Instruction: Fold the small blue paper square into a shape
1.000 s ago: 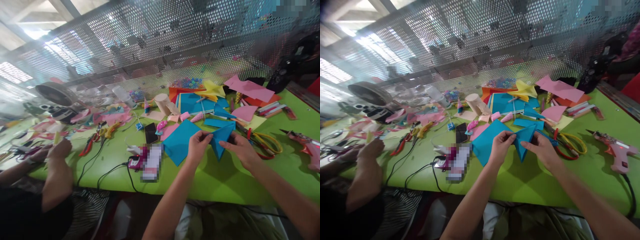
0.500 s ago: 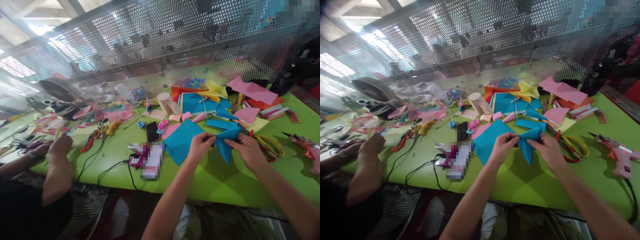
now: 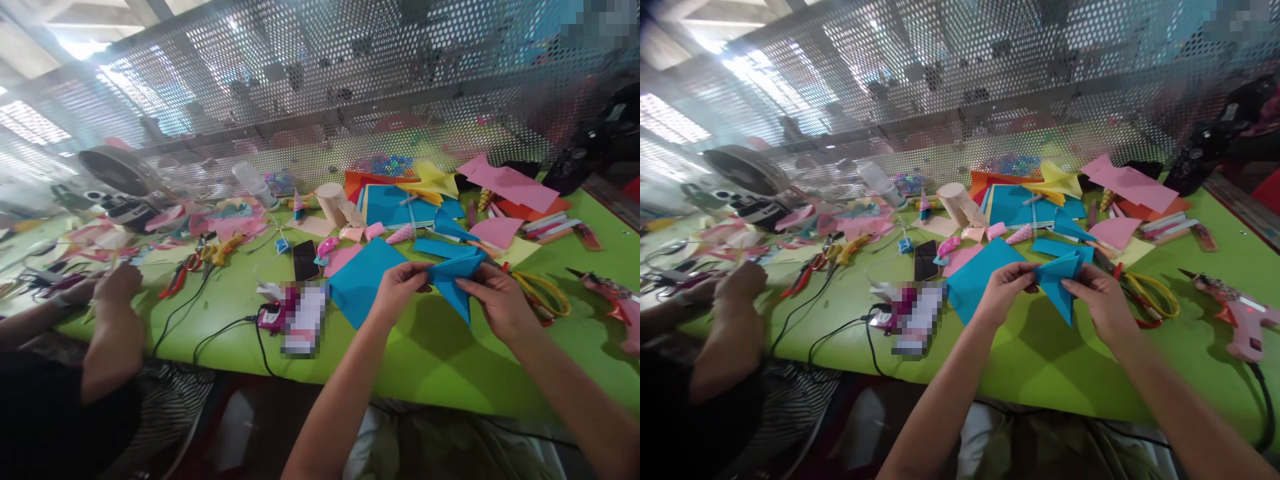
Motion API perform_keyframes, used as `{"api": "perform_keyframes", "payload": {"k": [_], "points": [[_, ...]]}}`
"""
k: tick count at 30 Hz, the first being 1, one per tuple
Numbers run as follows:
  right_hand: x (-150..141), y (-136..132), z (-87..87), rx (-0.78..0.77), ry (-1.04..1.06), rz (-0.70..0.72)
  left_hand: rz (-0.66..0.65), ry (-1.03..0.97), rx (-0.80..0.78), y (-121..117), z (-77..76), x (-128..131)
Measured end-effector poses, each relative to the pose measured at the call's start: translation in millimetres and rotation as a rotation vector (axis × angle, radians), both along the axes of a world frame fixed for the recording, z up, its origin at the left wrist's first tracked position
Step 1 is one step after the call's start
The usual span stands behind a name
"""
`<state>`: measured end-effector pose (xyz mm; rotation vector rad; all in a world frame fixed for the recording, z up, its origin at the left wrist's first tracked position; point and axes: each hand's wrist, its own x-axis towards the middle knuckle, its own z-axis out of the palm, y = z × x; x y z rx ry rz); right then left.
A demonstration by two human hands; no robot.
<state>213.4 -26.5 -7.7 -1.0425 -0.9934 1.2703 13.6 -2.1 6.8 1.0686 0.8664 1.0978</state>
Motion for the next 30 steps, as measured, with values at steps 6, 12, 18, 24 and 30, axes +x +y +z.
{"api": "perform_keyframes", "payload": {"k": [6,12,18,24,30], "points": [[0.1,-3.0,2.7,-0.062,0.066,-0.014,-0.002,-0.063,-0.010,-3.6,5.8,-2.0],[3.8,-4.8,4.0,-0.074,0.017,0.009,-0.016,-0.100,-0.035,-4.6,9.0,-3.3],[5.1,-5.6,-0.2,-0.079,0.004,0.004,-0.034,-0.124,-0.035,-5.3,10.8,-5.2],[8.3,-8.0,-0.5,0.164,-0.264,-0.006,-0.055,-0.066,-0.036,-5.5,11.8,-2.6],[6.5,-9.4,5.1,0.151,-0.300,0.024,-0.037,0.018,-0.052,-0.2,1.3,-1.0]]}}
